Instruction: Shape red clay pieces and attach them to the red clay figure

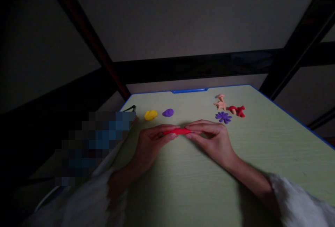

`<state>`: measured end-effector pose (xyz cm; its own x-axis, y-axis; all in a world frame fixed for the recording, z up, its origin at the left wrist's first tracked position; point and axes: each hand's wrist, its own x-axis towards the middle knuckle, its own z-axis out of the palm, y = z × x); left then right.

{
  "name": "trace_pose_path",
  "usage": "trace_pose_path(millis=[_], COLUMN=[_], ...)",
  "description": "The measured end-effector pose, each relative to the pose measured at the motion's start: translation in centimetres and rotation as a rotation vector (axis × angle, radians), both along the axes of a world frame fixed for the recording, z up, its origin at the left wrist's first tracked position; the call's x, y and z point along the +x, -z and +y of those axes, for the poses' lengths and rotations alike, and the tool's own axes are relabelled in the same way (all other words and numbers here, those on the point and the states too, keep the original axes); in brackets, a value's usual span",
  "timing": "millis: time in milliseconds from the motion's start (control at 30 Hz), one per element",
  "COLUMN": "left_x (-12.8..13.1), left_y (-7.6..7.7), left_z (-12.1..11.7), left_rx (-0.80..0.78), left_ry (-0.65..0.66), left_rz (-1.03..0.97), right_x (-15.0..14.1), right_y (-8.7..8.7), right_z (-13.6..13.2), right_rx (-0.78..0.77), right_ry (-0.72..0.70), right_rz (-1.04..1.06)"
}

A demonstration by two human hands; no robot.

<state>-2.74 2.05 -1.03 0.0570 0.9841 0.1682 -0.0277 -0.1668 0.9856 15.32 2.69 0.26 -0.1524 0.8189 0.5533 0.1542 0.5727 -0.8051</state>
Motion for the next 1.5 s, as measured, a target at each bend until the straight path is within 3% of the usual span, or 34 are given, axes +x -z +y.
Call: trace_pose_path(millis=[333,1200,1267,1367,1500], left_x=[0.2,0.9,1.0,1.0,1.0], left_y=[-0.2,-0.6,-0.5,-0.5,-0.4], left_z=[-0.3,-0.7,-0.8,-1.0,-1.2], left_rx=[-0.039,-0.095,-0.097,-0.058,0.043], left_ry=[-0.009,-0.071,-0.073,-0.064,0.075], left_rz=[0.074,0.038,0.036,0.013,0.014], right_x=[-0.1,-0.6,-0.7,-0.8,-0.5], right_y=[0.0,0.0,0.1,0.5,1.1], right_z=[-0.1,-0.6,-0.5,0.1,1.2], right_rx=[0.001,-0.024,-0.063,-0.239,-0.471], right_ry=[-0.027,-0.04,-0.05,-0.097,-0.19], right_rz=[-0.029,-0.026,0.002,0.12,0.411])
